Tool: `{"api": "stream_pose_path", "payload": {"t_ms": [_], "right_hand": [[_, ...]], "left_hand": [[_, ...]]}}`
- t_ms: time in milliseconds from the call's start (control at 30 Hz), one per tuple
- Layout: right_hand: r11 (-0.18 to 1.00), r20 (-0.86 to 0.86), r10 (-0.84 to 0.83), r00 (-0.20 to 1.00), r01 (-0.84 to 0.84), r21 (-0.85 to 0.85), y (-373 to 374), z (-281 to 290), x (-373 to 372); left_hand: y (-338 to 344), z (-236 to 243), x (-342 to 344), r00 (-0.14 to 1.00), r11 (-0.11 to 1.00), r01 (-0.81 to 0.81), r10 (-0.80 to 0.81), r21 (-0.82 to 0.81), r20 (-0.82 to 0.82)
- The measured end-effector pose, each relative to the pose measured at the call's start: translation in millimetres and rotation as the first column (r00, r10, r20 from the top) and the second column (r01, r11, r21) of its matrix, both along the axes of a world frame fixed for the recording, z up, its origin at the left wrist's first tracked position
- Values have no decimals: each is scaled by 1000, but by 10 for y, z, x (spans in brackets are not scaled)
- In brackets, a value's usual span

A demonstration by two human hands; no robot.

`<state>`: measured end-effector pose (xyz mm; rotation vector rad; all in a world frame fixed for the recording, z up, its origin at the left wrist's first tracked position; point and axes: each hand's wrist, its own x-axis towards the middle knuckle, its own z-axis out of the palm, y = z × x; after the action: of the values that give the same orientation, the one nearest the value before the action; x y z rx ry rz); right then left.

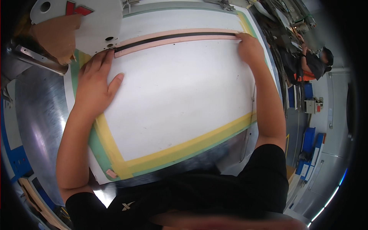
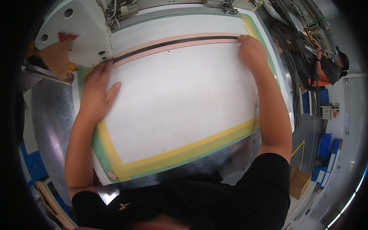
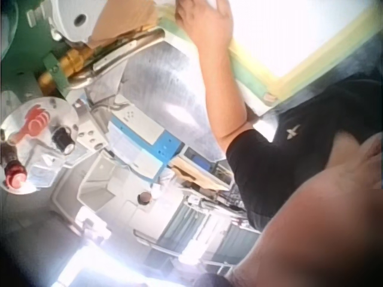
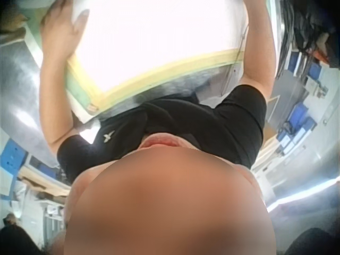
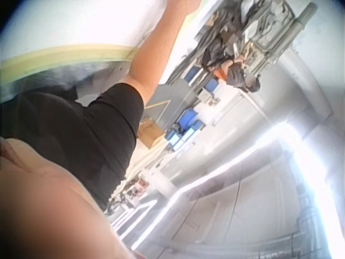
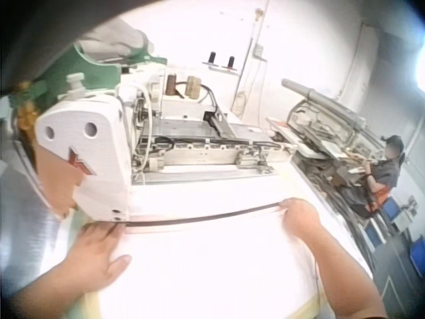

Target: Sewing a zipper onto a leather strap using a specialized sewing machine template.

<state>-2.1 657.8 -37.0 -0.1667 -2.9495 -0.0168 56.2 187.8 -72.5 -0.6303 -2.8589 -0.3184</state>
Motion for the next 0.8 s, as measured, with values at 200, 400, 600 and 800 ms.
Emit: {"api": "stream_pose_path", "payload": {"t_ms": [200,400,600,800], "right_hand": [[976,106,-219,970,216,33,284,144,-92],[954,52,284,957,-277,-114,-824,-49,82],[820,93,567,819,-550,-157,-2144,-38,281],[754,47,653,756,-642,-140,-2439,-76,237]], "left_hand": [[33,25,-2,1000,1000,-13,13,-8,7],[18,39,-1,1000,1000,6,-6,-20,19],[1,65,24,1000,1000,15,-15,20,25],[33,14,-17,999,1000,28,-28,13,-24]]}}
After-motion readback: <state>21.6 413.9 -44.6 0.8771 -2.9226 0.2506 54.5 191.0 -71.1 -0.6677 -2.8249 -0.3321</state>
